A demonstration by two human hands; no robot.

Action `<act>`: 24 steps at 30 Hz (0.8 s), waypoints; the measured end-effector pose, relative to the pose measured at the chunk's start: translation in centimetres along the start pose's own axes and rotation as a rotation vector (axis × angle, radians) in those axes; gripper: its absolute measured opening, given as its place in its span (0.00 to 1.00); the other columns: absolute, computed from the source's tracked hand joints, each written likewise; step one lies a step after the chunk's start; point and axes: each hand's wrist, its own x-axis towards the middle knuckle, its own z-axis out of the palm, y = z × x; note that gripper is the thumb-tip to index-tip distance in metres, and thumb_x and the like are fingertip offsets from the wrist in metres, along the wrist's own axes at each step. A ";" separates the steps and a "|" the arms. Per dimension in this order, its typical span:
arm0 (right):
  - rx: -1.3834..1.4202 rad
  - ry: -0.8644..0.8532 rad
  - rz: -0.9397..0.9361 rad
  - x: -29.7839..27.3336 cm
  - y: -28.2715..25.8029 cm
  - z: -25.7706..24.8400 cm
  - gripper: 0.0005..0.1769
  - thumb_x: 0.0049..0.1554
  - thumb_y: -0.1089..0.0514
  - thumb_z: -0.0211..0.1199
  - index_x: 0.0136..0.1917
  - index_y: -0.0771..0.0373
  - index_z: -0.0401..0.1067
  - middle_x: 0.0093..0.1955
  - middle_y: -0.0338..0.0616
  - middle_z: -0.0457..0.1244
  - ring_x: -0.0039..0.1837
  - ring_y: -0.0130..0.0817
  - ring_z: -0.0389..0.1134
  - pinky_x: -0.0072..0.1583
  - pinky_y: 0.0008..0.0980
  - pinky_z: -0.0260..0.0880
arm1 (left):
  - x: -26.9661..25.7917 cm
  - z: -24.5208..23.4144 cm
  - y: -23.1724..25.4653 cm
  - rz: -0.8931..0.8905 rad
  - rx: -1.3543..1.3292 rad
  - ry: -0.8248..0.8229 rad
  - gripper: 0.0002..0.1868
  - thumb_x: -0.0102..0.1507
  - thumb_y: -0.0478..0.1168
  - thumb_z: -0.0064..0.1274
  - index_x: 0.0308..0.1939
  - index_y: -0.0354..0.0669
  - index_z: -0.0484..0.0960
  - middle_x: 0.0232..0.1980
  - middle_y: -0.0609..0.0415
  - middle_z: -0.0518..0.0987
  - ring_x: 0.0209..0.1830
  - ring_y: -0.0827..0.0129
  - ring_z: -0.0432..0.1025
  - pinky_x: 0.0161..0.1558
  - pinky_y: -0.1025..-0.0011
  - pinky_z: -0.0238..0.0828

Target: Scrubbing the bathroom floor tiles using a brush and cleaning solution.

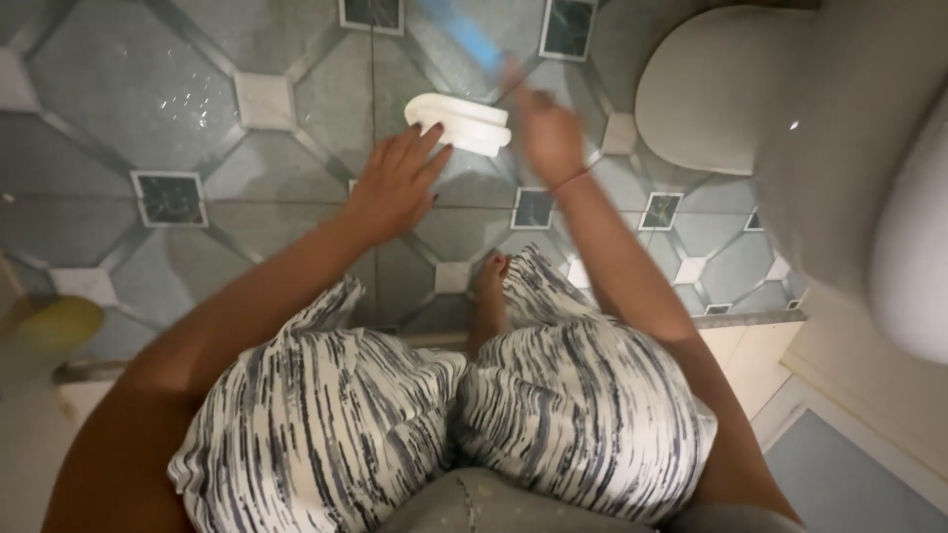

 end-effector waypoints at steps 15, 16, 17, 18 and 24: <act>-0.062 -0.107 0.198 -7.1 1.0 -1.2 0.33 0.65 0.62 0.51 0.80 0.46 0.49 0.54 0.59 0.66 0.49 0.53 0.71 0.51 0.48 0.70 | 3.0 3.2 -1.6 0.074 0.166 -0.066 0.37 0.58 0.44 0.60 0.71 0.39 0.70 0.71 0.46 0.70 0.72 0.50 0.62 0.70 0.51 0.55; -0.138 0.006 0.152 -7.7 3.6 0.0 0.32 0.63 0.64 0.50 0.75 0.39 0.47 0.56 0.58 0.63 0.48 0.51 0.70 0.50 0.45 0.70 | 3.0 3.3 -1.9 0.089 0.184 -0.024 0.32 0.60 0.44 0.58 0.68 0.40 0.73 0.66 0.48 0.74 0.70 0.51 0.64 0.70 0.52 0.56; -0.138 0.017 0.141 -7.7 6.4 1.4 0.32 0.63 0.64 0.50 0.75 0.39 0.47 0.56 0.58 0.63 0.48 0.51 0.70 0.50 0.45 0.70 | 2.7 3.2 -2.2 0.086 0.196 -0.014 0.32 0.60 0.44 0.58 0.68 0.40 0.73 0.66 0.48 0.74 0.70 0.51 0.64 0.70 0.52 0.56; -0.176 0.265 0.025 -7.8 9.3 2.8 0.42 0.63 0.66 0.51 0.78 0.28 0.41 0.62 0.64 0.64 0.50 0.51 0.71 0.51 0.42 0.73 | 2.4 3.1 -2.5 0.081 0.186 -0.007 0.27 0.62 0.41 0.56 0.66 0.40 0.76 0.60 0.49 0.76 0.66 0.53 0.67 0.69 0.55 0.58; 0.192 0.056 0.215 -8.3 2.0 2.6 0.37 0.66 0.65 0.47 0.85 0.59 0.41 0.60 0.67 0.65 0.51 0.61 0.71 0.52 0.53 0.72 | -1.8 3.3 -1.7 -0.067 0.139 0.019 0.18 0.62 0.38 0.51 0.56 0.41 0.81 0.46 0.51 0.79 0.53 0.57 0.71 0.60 0.58 0.63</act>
